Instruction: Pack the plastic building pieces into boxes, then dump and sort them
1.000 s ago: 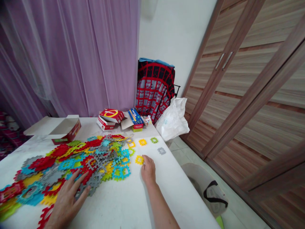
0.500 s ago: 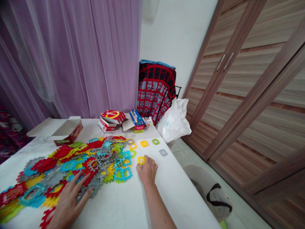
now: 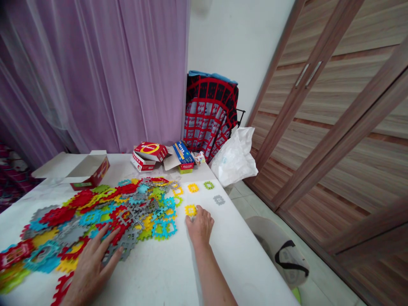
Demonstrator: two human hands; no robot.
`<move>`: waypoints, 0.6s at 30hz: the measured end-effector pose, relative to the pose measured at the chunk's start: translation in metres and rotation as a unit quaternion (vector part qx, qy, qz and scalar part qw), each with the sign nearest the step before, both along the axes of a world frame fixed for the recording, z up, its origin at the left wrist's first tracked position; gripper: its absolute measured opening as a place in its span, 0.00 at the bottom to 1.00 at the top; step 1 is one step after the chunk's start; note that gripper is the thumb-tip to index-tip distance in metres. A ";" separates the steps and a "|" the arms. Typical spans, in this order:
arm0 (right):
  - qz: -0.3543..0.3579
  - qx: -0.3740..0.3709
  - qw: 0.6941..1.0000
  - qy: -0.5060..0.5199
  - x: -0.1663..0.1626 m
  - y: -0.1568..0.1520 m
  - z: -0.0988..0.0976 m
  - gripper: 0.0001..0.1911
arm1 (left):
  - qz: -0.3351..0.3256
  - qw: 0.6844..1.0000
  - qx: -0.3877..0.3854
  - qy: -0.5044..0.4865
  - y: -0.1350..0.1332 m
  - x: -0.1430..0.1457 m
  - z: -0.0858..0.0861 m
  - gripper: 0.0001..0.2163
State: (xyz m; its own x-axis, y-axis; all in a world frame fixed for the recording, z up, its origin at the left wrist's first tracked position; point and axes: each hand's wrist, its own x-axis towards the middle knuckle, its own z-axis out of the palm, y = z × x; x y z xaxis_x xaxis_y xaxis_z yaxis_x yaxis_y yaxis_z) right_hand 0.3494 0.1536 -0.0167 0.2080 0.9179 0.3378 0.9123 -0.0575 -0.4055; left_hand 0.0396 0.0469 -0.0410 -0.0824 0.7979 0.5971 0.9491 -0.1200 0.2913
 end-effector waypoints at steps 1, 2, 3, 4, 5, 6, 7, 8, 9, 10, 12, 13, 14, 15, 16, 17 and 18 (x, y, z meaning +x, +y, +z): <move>0.001 -0.002 1.000 0.001 0.000 0.000 0.000 0.22 | 0.000 1.000 -0.003 0.001 0.000 0.000 0.000 0.21; 0.002 -0.003 1.000 0.004 0.001 0.001 -0.001 0.22 | 0.001 1.000 -0.004 0.003 0.000 0.000 0.000 0.21; 0.003 -0.001 1.000 0.009 0.001 0.001 -0.001 0.23 | 0.001 1.000 -0.002 0.004 0.000 0.000 0.001 0.21; 0.005 0.001 1.000 0.016 0.002 0.002 -0.002 0.23 | 0.000 1.000 0.002 0.007 0.000 0.000 0.001 0.21; 0.005 0.005 1.000 0.026 0.003 0.002 -0.004 0.24 | -0.003 1.000 0.007 0.009 0.000 0.000 0.002 0.21; 0.005 0.010 0.999 0.036 0.004 0.004 -0.005 0.24 | -0.007 1.000 0.013 0.010 0.000 0.000 0.003 0.21; 0.004 0.016 0.999 0.047 0.004 0.005 -0.007 0.25 | -0.009 1.000 0.015 0.009 0.000 0.000 0.003 0.21; 0.004 0.021 0.998 0.059 0.005 0.007 -0.009 0.26 | -0.010 1.000 0.014 0.007 0.000 0.000 0.004 0.20; 0.005 0.027 0.997 0.071 0.006 0.009 -0.011 0.26 | -0.009 1.000 0.010 0.004 0.000 0.000 0.005 0.20; 0.007 0.035 0.996 0.083 0.008 0.012 -0.014 0.26 | -0.007 1.000 0.004 0.001 0.000 0.000 0.005 0.21; 0.011 0.054 0.993 0.109 0.010 0.019 -0.018 0.27 | -0.004 1.000 -0.009 -0.004 -0.001 0.000 0.006 0.21; 0.011 0.067 0.990 0.120 0.011 0.024 -0.019 0.28 | -0.003 1.000 -0.012 -0.005 -0.002 0.000 0.006 0.21; 0.009 0.081 0.988 0.130 0.012 0.029 -0.021 0.28 | -0.004 1.000 -0.013 -0.007 -0.002 0.000 0.006 0.21; 0.005 0.095 0.986 0.139 0.014 0.036 -0.021 0.28 | -0.006 1.000 -0.014 -0.009 -0.003 -0.001 0.005 0.21; 0.001 0.107 0.984 0.145 0.015 0.043 -0.021 0.28 | -0.009 1.000 -0.014 -0.011 -0.003 -0.001 0.005 0.21; -0.001 0.115 0.982 0.148 0.016 0.050 -0.021 0.28 | -0.010 1.000 -0.014 -0.012 -0.003 -0.001 0.004 0.21; -0.002 0.120 0.982 0.149 0.016 0.059 -0.020 0.29 | -0.009 1.000 -0.012 -0.013 -0.004 -0.001 0.002 0.21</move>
